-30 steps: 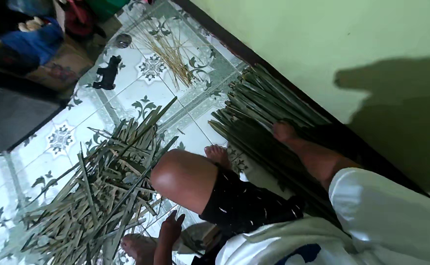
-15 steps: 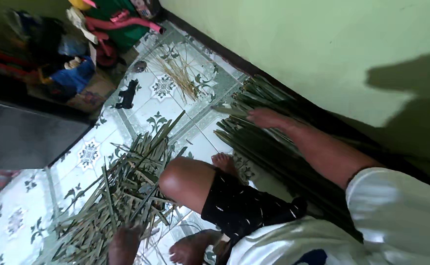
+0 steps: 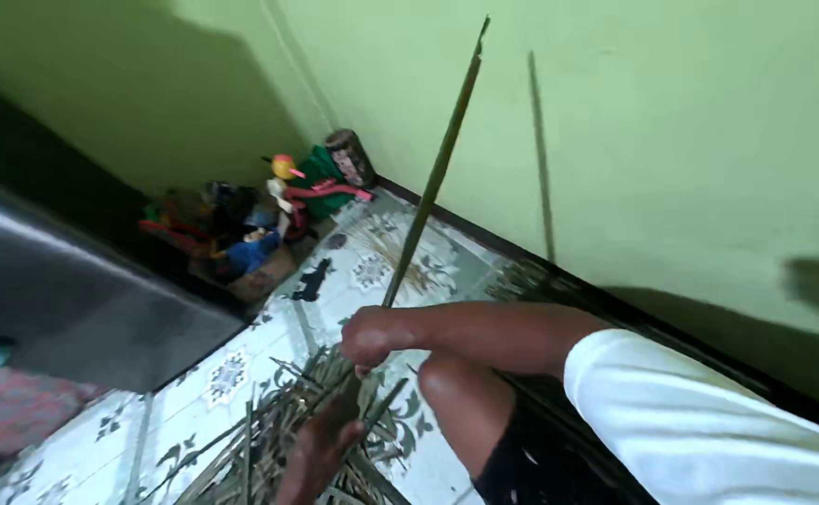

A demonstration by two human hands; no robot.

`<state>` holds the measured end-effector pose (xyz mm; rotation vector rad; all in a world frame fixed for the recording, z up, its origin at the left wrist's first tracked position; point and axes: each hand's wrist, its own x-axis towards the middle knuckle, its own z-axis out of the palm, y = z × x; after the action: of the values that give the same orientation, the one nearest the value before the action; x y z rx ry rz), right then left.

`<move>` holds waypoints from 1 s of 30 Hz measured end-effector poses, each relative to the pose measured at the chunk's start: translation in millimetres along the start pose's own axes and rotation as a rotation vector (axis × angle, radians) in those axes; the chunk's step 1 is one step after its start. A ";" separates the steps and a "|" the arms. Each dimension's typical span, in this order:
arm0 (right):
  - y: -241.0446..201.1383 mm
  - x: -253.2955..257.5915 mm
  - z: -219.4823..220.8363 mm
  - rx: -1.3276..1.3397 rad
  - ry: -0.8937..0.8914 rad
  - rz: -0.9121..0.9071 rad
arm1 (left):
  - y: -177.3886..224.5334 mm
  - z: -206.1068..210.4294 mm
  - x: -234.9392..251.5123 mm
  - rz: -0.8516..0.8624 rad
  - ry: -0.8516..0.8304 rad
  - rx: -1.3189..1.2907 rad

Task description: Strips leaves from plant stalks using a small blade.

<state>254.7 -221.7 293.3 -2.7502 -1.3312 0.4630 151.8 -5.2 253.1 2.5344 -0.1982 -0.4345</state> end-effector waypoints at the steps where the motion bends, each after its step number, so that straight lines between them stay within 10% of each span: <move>1: -4.5 10.6 -6.4 -0.041 -0.012 -0.029 | -4.8 4.8 1.0 -0.056 -0.006 -0.028; 6: -21.0 39.7 -22.4 0.006 0.299 -0.344 | -63.3 24.9 6.8 -0.234 0.130 -0.378; 10: -21.9 43.8 -0.2 0.700 0.802 -0.350 | -81.8 22.9 10.4 -0.214 0.315 -0.845; 14: -23.7 84.5 70.7 1.080 0.407 -0.060 | -59.1 9.3 17.0 -0.216 0.483 -1.080; 22: -36.5 103.8 100.6 1.630 0.115 -0.110 | -61.1 16.3 40.1 -0.124 0.650 -0.940; 30: -40.3 110.8 91.1 1.609 0.366 -0.018 | -76.3 -4.2 29.0 -0.161 0.653 -0.817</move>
<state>262.6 -118.2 186.4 -1.3366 -0.4140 0.5847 184.2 54.0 207.0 1.7551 0.3648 0.2398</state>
